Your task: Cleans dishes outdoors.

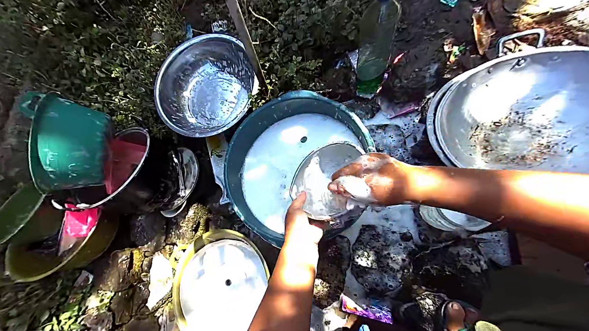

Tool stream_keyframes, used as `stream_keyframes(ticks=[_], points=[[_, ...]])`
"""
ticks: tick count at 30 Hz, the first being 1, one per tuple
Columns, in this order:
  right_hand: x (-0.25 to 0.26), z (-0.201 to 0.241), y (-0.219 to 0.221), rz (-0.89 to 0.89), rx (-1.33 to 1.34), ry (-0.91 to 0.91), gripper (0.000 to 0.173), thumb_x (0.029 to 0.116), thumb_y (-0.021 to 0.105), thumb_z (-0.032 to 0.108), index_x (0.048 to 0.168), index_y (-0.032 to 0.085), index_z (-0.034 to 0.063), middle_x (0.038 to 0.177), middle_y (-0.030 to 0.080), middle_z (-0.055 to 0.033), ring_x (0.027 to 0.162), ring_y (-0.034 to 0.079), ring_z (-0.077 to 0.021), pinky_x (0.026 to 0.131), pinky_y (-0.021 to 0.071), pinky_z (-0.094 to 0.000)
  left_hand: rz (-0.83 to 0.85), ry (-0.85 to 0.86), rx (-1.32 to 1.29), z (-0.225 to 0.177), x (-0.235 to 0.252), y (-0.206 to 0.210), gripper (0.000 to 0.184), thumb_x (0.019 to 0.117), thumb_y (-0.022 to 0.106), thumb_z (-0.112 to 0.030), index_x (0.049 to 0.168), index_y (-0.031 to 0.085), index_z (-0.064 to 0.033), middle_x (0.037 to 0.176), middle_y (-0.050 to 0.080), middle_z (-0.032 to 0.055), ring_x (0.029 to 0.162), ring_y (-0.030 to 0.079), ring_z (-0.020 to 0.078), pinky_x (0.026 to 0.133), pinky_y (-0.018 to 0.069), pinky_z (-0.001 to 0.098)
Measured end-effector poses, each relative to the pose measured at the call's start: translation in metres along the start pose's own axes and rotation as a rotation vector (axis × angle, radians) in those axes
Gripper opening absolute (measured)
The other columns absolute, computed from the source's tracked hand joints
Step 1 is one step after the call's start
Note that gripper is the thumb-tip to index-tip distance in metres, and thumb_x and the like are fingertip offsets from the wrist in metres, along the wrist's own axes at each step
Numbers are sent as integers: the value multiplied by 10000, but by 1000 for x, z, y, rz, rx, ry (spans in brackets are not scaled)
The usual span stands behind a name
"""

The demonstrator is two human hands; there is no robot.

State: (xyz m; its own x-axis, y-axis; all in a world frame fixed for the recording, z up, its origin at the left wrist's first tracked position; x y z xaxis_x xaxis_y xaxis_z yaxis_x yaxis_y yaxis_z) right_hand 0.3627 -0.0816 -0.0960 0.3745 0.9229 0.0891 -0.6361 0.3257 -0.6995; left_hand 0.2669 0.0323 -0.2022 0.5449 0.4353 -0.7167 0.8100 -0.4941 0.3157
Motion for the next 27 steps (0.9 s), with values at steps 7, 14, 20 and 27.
stream_keyframes(ticks=[7,14,20,27], points=[[1,-18,57,421,-105,269,466,1020,532,103,1484,501,74,1454,499,-285,1343,503,-459,1083,417,-627,32,386,260,-34,-26,17,514,1117,385,-316,1603,306,-170,1549,455,138,1357,516,247,1100,459,474],[23,-15,19,-229,-161,4,269,975,566,19,1209,698,-9,1267,651,-248,1221,614,-408,1047,479,-564,167,605,416,-49,-50,33,488,1108,398,-220,1586,352,-135,1557,454,114,1373,504,193,1131,441,410],[18,19,54,60,-51,-89,321,990,538,41,1280,662,-18,1311,655,-219,1263,609,-363,1086,464,-527,111,640,458,-52,-44,29,503,1103,423,-263,1593,350,-177,1568,429,134,1366,503,216,1111,450,426],[34,-16,34,76,-281,119,358,1012,541,147,1288,628,-64,1355,589,-292,1325,522,-457,1104,404,-618,51,789,630,-95,-62,49,483,1041,552,-221,1519,502,-176,1550,431,150,1394,440,262,1120,410,457]])
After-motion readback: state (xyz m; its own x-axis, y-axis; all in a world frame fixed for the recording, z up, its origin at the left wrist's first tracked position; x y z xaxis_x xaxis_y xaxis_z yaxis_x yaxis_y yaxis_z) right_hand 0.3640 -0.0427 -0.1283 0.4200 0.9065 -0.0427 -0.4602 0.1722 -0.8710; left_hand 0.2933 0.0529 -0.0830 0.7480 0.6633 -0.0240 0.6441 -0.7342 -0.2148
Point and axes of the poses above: each hand's wrist, its own x-axis towards the middle knuckle, its own y-axis out of the palm, z = x × y, the point moved 9 cm from there along x, towards the middle knuckle
